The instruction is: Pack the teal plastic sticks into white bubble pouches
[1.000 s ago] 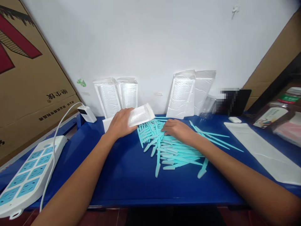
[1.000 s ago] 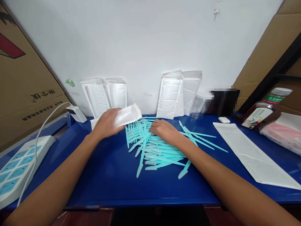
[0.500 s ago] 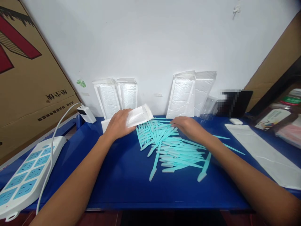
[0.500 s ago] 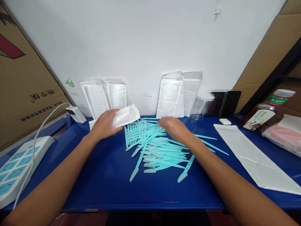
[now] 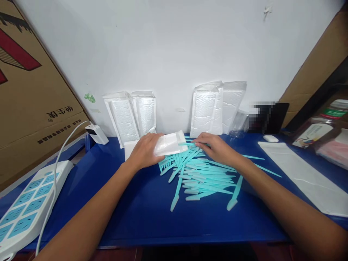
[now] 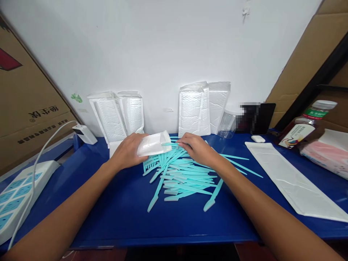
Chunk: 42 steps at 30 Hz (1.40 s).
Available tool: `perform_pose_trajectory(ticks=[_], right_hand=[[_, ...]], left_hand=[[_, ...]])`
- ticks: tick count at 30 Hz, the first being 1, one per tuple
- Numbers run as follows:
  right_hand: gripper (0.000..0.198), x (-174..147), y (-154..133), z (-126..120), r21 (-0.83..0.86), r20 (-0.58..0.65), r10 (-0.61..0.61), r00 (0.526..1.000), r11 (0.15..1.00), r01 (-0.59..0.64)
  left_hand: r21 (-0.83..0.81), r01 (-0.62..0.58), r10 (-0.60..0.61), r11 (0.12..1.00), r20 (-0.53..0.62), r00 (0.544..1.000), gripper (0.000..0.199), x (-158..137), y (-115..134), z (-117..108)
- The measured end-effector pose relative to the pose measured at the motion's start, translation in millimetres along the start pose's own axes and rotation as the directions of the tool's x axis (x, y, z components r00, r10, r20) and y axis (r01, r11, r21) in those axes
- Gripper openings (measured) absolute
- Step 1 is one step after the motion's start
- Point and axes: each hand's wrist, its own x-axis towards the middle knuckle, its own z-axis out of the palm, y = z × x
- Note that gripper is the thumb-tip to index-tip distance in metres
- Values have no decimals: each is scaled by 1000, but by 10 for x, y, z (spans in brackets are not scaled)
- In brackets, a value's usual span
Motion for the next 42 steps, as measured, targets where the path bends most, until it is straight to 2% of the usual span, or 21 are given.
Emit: perform_pose_trajectory(ticks=[5, 9, 11, 14, 15, 16, 17, 19, 20, 21, 22, 23, 24, 25, 27, 31, 33, 35, 37, 42], right_hand=[[36, -2, -188, 98, 14, -106, -54, 993, 998, 56], [34, -2, -342, 110, 111, -221, -49, 974, 991, 75], [31, -4, -388, 78, 122, -348, -2, 937, 991, 47], [29, -4, -373, 3, 82, -548, 62, 834, 996, -21], [28, -3, -340, -19, 61, -587, 69, 807, 997, -40], [27, -1, -295, -32, 35, -603, 65, 795, 998, -55], [26, 1, -240, -36, 3, -590, 53, 805, 998, -64], [25, -1, -116, -6, -64, -481, 24, 876, 996, -62], [24, -6, -59, 26, -89, -391, 6, 920, 995, -45], [24, -15, -10, 64, -102, -290, -13, 957, 995, -18], [25, -28, 27, 106, -105, -187, -36, 982, 994, 16], [27, -44, 50, 146, -103, -87, -56, 995, 994, 47], [30, -60, 61, 180, -98, 0, -72, 997, 993, 71], [33, -77, 60, 205, -94, 73, -80, 994, 992, 87], [38, -104, 40, 226, -95, 170, -76, 982, 991, 93], [32, -100, 19, 214, -110, 230, -44, 972, 991, 70], [22, -74, 41, 219, -125, 220, -30, 975, 990, 59], [13, -44, 73, 234, -136, 204, -40, 978, 988, 68], [7, -21, 97, 249, -146, 201, -74, 977, 984, 104], [11, 0, 51, 241, -187, 229, -132, 964, 966, 177]], left_hand=[[-26, -78, 78, 997, 7, 997, 73, 22, 173, 30], [-93, -81, 79, 992, -24, 997, 70, 18, 244, 67], [-103, -45, 39, 994, -65, 997, 68, 8, 244, 61], [-93, 59, -77, 994, -201, 977, 64, 6, 190, -11], [-113, 114, -142, 987, -281, 949, 63, 12, 152, -49], [-155, 174, -221, 972, -371, 902, 62, 21, 101, -90], [-224, 235, -315, 946, -458, 831, 59, 32, 38, -129], [-396, 307, -495, 865, -577, 650, 49, 56, -116, -189], [-470, 296, -547, 831, -602, 581, 44, 66, -196, -206], [-534, 263, -583, 804, -620, 525, 42, 72, -269, -212], [-575, 234, -606, 784, -628, 488, 42, 74, -328, -210], [-594, 227, -620, 772, -625, 475, 42, 72, -365, -202], [-595, 236, -622, 769, -610, 490, 44, 67, -379, -189], [-581, 255, -615, 773, -588, 525, 46, 60, -367, -176], [-523, 288, -567, 802, -516, 642, 51, 45, -282, -149], [-385, 258, -374, 886, -267, 888, 68, 25, -22, -101], [-317, 213, -262, 924, -122, 957, 70, 17, 64, -73], [-269, 163, -171, 949, -8, 985, 67, 9, 97, -46], [-241, 134, -125, 961, 51, 991, 66, 2, 85, -28], [-172, 138, -131, 975, 50, 990, 65, -2, 11, -46]])
